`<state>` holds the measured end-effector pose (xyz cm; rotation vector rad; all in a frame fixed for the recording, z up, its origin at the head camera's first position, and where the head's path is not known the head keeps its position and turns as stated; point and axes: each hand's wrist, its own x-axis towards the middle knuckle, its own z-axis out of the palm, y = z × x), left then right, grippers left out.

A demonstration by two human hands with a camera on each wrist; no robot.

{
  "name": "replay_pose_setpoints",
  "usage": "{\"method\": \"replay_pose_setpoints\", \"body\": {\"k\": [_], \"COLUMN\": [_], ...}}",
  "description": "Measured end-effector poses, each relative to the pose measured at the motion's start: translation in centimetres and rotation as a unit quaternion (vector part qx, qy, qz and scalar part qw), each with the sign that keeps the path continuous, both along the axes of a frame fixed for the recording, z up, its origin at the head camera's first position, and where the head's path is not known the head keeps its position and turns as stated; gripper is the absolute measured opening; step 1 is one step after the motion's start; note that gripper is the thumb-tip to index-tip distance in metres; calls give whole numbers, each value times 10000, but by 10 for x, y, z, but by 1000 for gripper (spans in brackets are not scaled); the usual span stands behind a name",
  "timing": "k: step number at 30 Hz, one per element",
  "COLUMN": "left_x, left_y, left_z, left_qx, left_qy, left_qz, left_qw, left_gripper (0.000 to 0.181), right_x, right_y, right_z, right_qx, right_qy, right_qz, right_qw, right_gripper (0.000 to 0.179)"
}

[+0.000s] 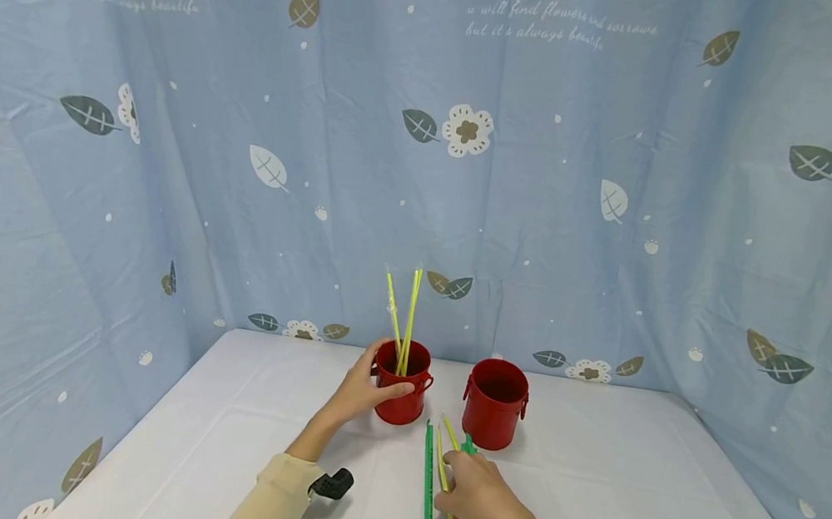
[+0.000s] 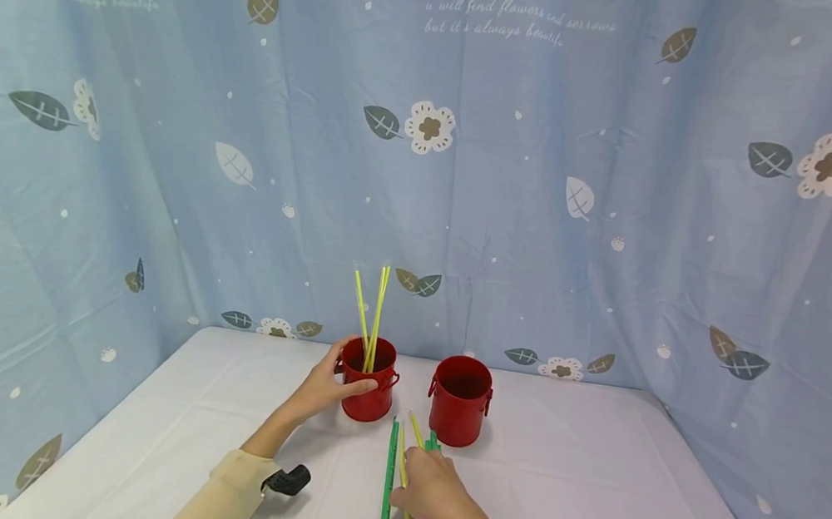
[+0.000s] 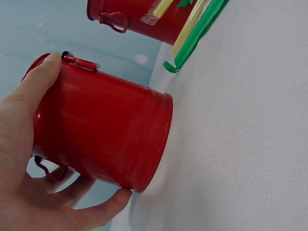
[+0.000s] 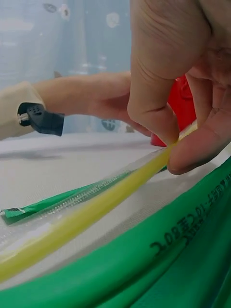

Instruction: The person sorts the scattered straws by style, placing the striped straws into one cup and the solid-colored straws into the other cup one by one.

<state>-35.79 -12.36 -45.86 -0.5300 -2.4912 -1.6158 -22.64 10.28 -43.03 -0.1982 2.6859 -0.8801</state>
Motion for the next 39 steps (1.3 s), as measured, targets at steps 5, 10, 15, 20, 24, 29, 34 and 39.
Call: {"method": "replay_pose_setpoints", "body": {"k": [5, 10, 15, 20, 24, 29, 34, 39], "left_x": [0, 0, -1, -3, -3, -4, -1, -1], "left_y": [0, 0, 0, 2, 3, 1, 0, 0], "left_z": [0, 0, 0, 0, -1, -1, 1, -1], "left_qx": [-22, 16, 56, 120, 144, 61, 27, -15], "left_qy": [-28, -24, -6, 46, 66, 23, 5, -17], "left_qz": [17, 5, 12, 67, 92, 70, 44, 67], "left_qw": [10000, 10000, 10000, 9999, 9998, 10000, 10000, 10000], "left_gripper": [93, 92, 91, 90, 90, 90, 90, 92], "right_x": [-2, -5, -9, -11, -13, -14, -13, -13], "right_y": [4, 11, 17, 20, 21, 22, 22, 23], "right_z": [1, 4, 8, 11, 12, 12, 13, 13], "right_qx": [-260, -511, -811, -984, -1011, -1027, -1017, -958], "right_qy": [-27, 35, 109, 175, 164, 158, 113, 103], "right_qz": [101, 348, 571, 600, 565, 573, 584, 598], "right_qw": [9996, 9981, 9950, 9932, 9931, 9929, 9930, 9935], "right_gripper": [54, 51, 47, 47, 45, 43, 43, 46]}}
